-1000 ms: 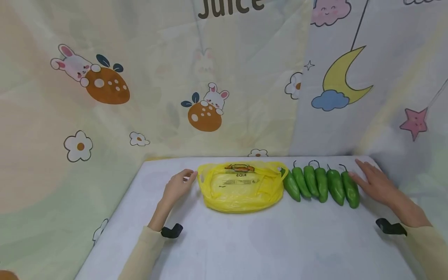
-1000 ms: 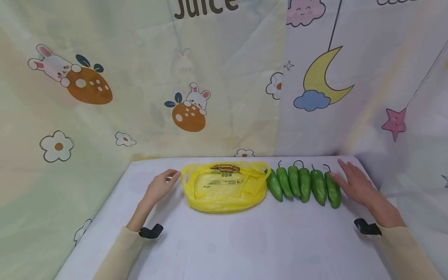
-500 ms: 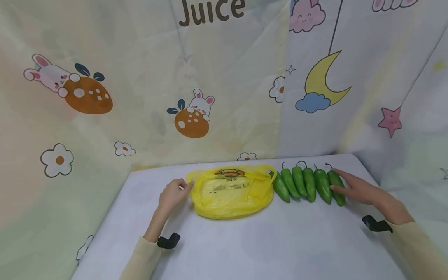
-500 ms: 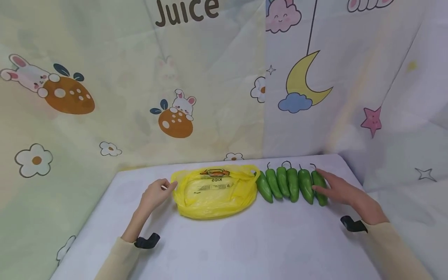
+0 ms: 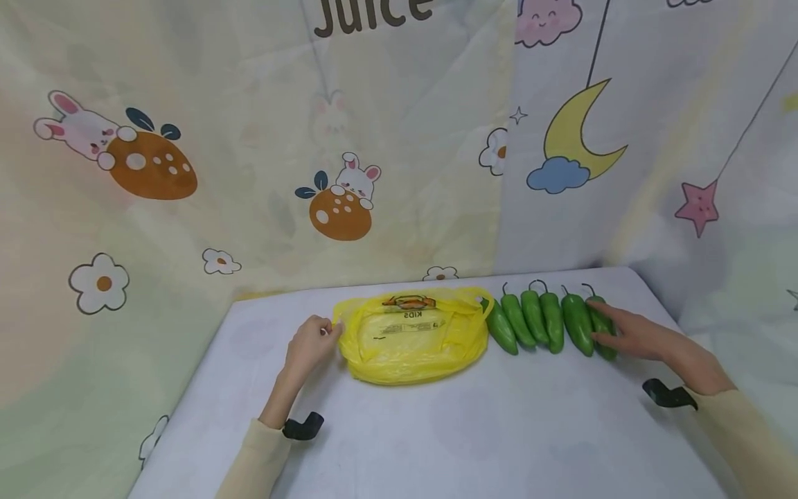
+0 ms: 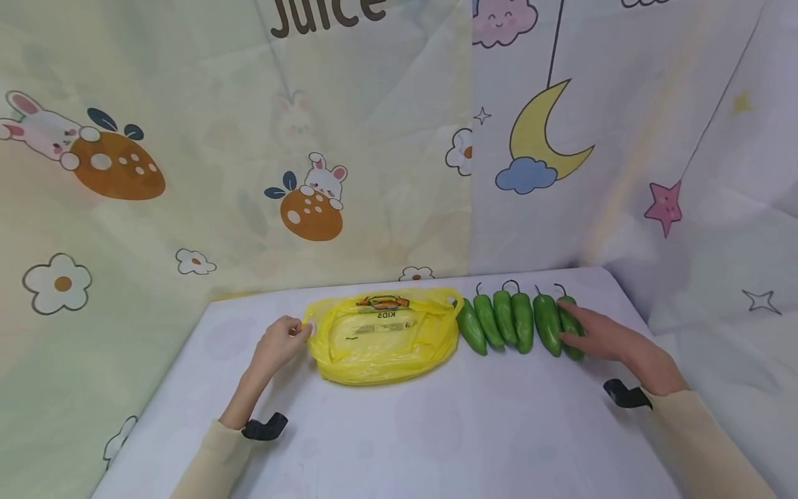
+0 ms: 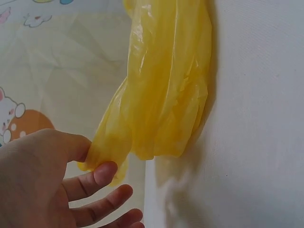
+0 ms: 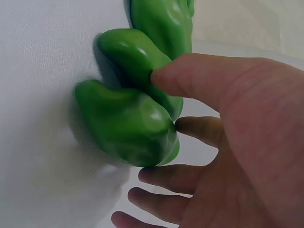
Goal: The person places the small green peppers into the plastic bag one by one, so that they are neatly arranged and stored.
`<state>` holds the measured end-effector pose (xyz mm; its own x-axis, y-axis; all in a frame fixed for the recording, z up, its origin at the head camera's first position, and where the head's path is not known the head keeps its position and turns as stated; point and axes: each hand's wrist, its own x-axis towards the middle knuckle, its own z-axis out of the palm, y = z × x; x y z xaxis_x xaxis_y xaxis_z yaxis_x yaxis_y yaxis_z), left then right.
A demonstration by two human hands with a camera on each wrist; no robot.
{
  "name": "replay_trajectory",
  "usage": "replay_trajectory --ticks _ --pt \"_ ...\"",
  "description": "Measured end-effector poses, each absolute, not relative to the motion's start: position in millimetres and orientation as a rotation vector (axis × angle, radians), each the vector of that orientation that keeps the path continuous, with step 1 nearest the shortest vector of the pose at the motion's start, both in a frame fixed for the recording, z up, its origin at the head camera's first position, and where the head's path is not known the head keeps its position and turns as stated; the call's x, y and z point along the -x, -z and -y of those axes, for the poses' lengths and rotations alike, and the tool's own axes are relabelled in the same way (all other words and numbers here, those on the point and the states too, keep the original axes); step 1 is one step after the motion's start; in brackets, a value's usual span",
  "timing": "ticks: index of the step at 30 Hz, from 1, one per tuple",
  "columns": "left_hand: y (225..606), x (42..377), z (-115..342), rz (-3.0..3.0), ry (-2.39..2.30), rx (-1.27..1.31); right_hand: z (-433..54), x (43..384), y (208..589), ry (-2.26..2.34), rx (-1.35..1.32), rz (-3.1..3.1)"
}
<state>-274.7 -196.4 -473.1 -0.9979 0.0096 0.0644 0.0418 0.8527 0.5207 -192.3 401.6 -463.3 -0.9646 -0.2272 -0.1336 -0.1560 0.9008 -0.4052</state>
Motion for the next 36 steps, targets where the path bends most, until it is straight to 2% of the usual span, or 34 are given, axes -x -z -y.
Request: replay_trajectory --ticks 14,36 --pt "473.7 273.4 199.2 2.987 0.858 0.009 -398.1 193.1 468.9 0.630 0.316 -2.895" --pt "475.2 277.9 196.6 2.986 0.856 0.019 -403.7 192.0 492.2 0.477 0.203 -3.061"
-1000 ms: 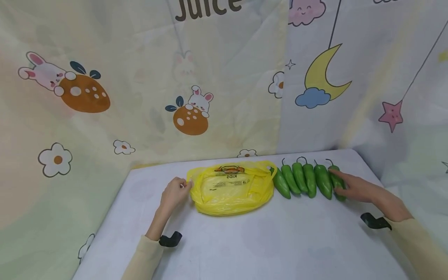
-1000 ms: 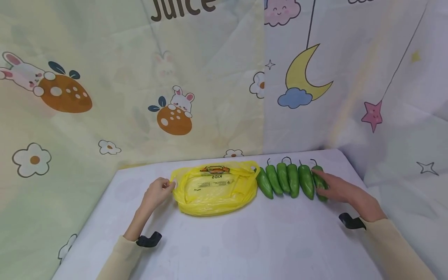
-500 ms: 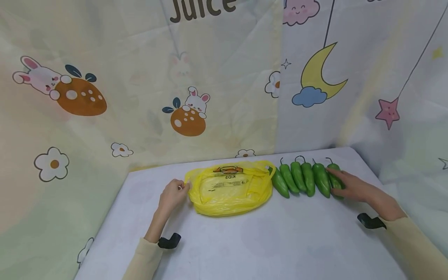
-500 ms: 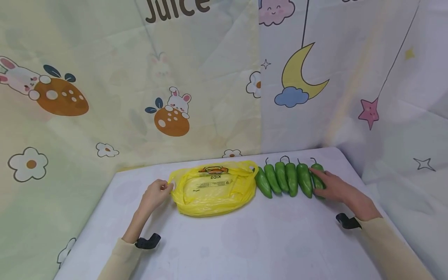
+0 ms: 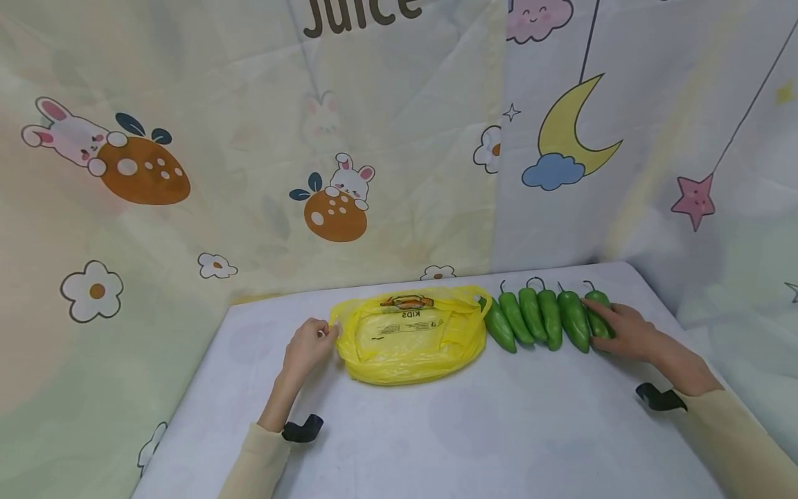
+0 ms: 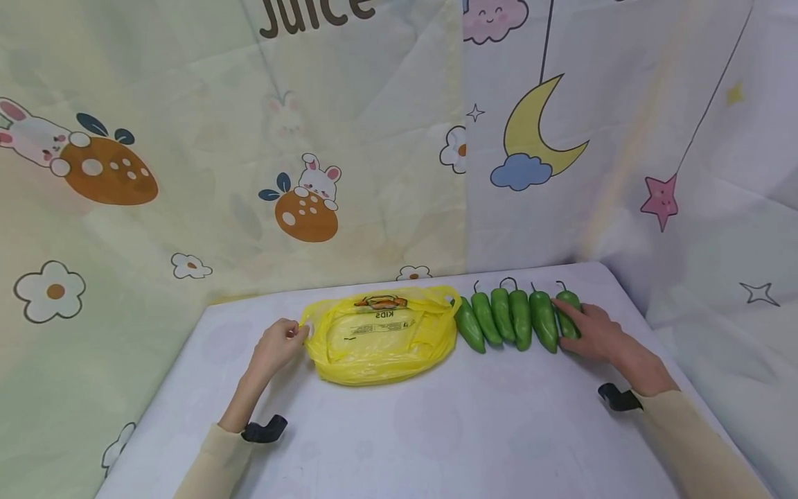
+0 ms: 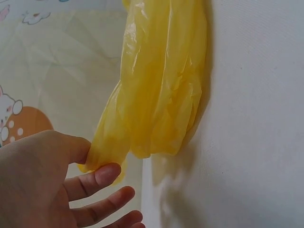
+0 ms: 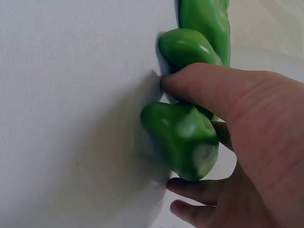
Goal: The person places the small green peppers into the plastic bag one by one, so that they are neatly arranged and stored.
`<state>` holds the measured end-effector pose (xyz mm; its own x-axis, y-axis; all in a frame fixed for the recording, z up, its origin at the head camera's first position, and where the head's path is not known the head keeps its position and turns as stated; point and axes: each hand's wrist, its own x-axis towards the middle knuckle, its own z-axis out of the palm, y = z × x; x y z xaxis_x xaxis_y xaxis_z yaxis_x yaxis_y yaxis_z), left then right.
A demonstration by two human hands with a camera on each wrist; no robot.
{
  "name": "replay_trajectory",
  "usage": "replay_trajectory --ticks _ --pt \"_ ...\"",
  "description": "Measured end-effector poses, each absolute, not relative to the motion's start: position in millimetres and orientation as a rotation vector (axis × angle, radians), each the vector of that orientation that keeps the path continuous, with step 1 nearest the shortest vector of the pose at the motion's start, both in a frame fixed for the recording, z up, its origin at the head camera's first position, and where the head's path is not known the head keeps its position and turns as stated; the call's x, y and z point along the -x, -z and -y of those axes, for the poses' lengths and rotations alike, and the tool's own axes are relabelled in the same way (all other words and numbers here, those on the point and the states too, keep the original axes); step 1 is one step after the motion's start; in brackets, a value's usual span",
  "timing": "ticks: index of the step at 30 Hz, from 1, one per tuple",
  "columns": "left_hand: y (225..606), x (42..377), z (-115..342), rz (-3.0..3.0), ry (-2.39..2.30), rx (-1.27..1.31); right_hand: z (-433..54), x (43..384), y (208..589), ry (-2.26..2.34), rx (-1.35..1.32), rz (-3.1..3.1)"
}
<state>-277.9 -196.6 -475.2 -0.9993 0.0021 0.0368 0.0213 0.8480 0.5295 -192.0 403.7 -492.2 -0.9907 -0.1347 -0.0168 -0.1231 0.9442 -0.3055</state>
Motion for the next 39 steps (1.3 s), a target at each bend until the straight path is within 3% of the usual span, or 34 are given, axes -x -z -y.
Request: replay_trajectory --ticks 39 --pt "481.4 278.1 198.2 2.981 0.900 0.004 -398.7 195.2 485.3 0.497 0.193 -3.070"
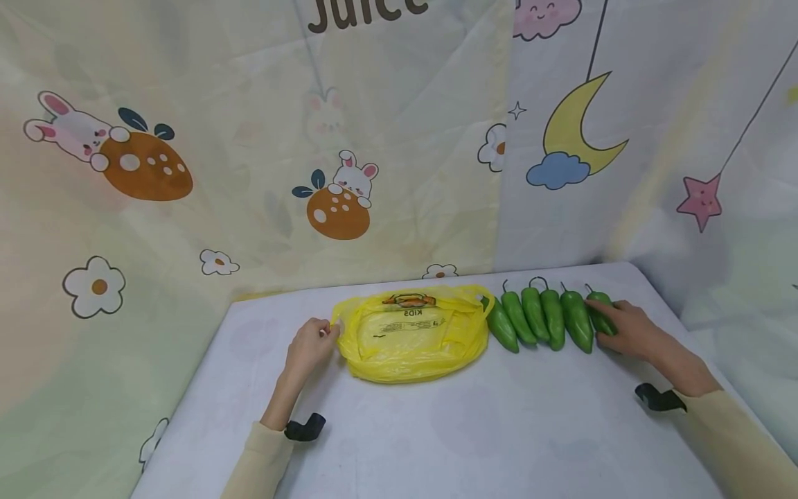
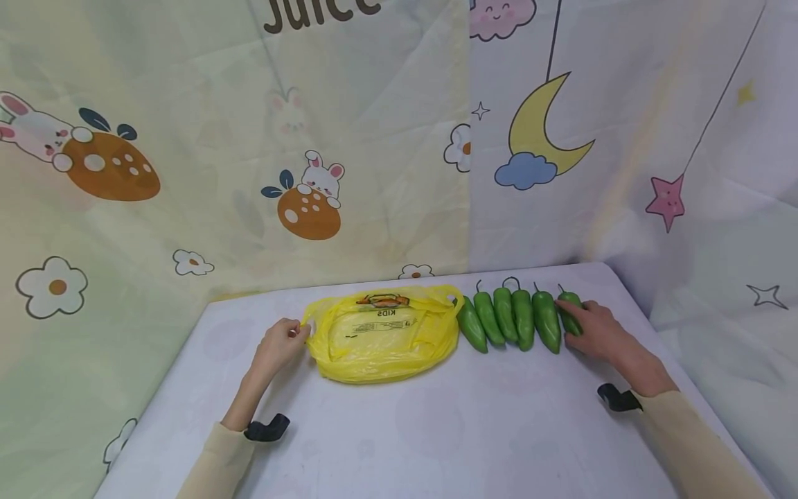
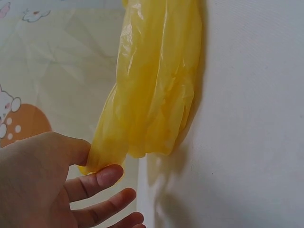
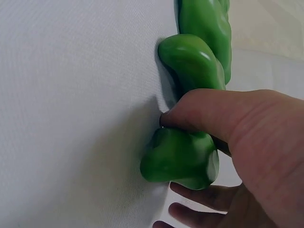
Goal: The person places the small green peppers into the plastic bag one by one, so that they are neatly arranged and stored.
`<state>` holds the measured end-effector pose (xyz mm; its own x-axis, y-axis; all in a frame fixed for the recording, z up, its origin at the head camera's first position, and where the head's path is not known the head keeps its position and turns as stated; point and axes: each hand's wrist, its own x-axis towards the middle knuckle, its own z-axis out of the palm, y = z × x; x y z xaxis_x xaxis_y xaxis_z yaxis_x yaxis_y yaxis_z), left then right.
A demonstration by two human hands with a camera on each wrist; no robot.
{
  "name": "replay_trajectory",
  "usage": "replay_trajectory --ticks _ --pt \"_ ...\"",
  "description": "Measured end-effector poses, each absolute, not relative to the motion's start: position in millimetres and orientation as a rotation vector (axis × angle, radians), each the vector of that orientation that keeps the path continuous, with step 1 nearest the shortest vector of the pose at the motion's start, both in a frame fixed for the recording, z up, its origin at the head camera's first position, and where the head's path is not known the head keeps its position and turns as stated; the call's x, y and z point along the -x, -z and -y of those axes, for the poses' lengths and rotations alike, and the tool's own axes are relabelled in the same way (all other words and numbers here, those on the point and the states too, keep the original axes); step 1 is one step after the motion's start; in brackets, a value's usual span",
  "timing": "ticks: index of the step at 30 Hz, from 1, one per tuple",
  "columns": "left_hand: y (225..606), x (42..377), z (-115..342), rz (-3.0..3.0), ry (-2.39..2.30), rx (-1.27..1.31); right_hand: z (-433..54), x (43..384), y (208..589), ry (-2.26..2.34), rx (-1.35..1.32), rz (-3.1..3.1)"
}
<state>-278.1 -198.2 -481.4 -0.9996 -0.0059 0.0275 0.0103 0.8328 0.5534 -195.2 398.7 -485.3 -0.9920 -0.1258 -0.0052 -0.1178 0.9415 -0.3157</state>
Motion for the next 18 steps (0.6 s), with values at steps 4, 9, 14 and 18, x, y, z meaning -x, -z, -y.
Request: replay_trajectory --ticks 4,9,14,18 --pt "481.6 278.3 198.0 2.987 0.900 -0.010 -397.9 196.2 483.8 0.513 0.180 -3.060" --pt "481.3 278.4 198.3 2.984 0.899 -0.001 -399.1 195.3 479.7 0.514 0.199 -3.068" --pt "481.7 278.7 198.1 2.991 0.889 -0.003 -403.7 195.6 476.9 0.505 0.210 -3.093" --pt "482.1 278.9 198.0 2.999 0.873 -0.003 -405.9 196.3 476.5 0.511 0.183 -3.084"
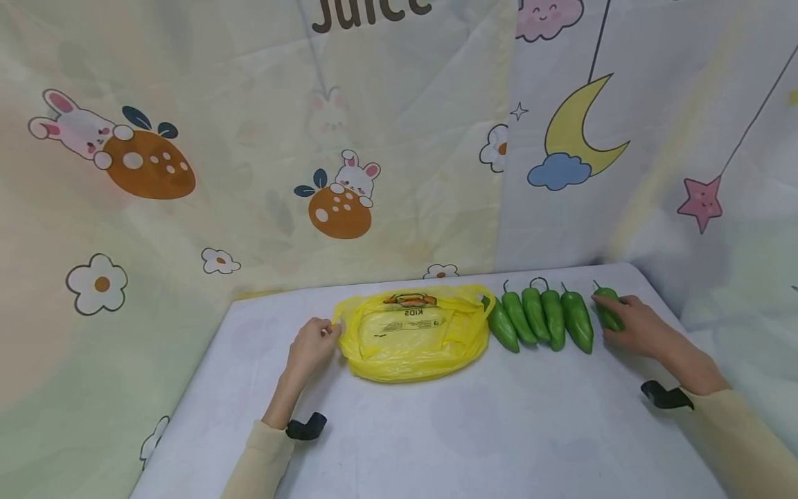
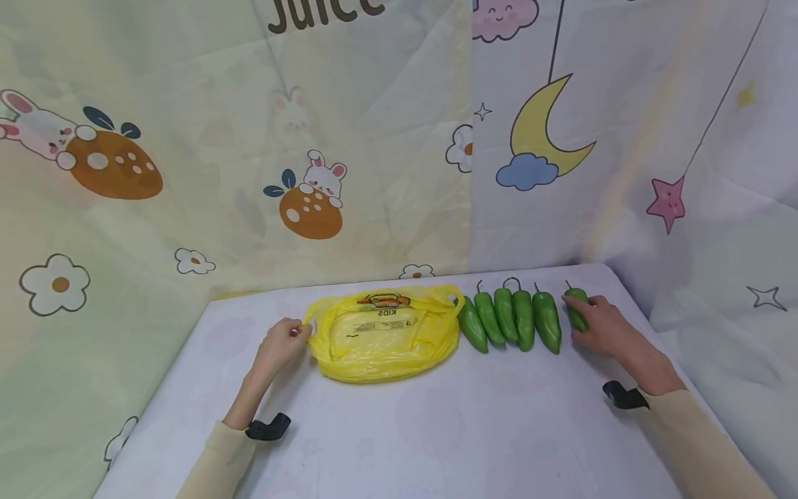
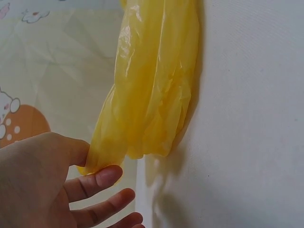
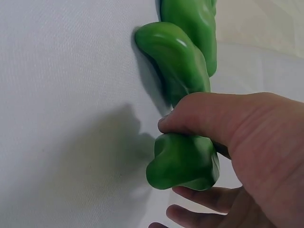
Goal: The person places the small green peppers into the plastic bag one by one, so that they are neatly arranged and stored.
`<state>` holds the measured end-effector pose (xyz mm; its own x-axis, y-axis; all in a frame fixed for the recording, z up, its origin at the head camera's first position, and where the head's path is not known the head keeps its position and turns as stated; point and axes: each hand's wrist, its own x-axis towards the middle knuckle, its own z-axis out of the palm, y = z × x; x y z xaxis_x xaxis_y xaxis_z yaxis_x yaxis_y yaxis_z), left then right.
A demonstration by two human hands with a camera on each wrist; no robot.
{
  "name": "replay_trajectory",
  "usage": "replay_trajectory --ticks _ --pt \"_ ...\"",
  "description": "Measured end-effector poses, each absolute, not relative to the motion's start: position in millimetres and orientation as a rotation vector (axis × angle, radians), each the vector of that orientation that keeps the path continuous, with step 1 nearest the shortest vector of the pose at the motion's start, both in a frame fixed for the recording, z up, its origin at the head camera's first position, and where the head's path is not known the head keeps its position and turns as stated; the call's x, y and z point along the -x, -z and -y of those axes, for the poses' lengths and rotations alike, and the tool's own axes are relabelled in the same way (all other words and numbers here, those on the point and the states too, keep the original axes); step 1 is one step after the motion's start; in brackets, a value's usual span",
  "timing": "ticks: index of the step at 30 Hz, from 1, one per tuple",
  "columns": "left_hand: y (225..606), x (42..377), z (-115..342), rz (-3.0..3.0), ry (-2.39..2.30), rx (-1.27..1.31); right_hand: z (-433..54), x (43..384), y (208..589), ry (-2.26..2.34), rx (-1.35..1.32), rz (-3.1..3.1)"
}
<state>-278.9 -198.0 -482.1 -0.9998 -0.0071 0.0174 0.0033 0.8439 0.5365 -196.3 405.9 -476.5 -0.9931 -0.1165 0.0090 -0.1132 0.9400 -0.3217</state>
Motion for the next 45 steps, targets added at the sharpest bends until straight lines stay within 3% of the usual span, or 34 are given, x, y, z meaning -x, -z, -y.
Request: replay_trajectory --ticks 21,45 --pt "478.2 276.6 197.2 2.997 0.876 0.003 -399.4 202.5 456.8 0.573 0.184 -3.056" --pt "481.3 276.0 196.3 2.988 0.876 0.022 -355.9 209.3 428.2 0.637 0.259 -3.051"
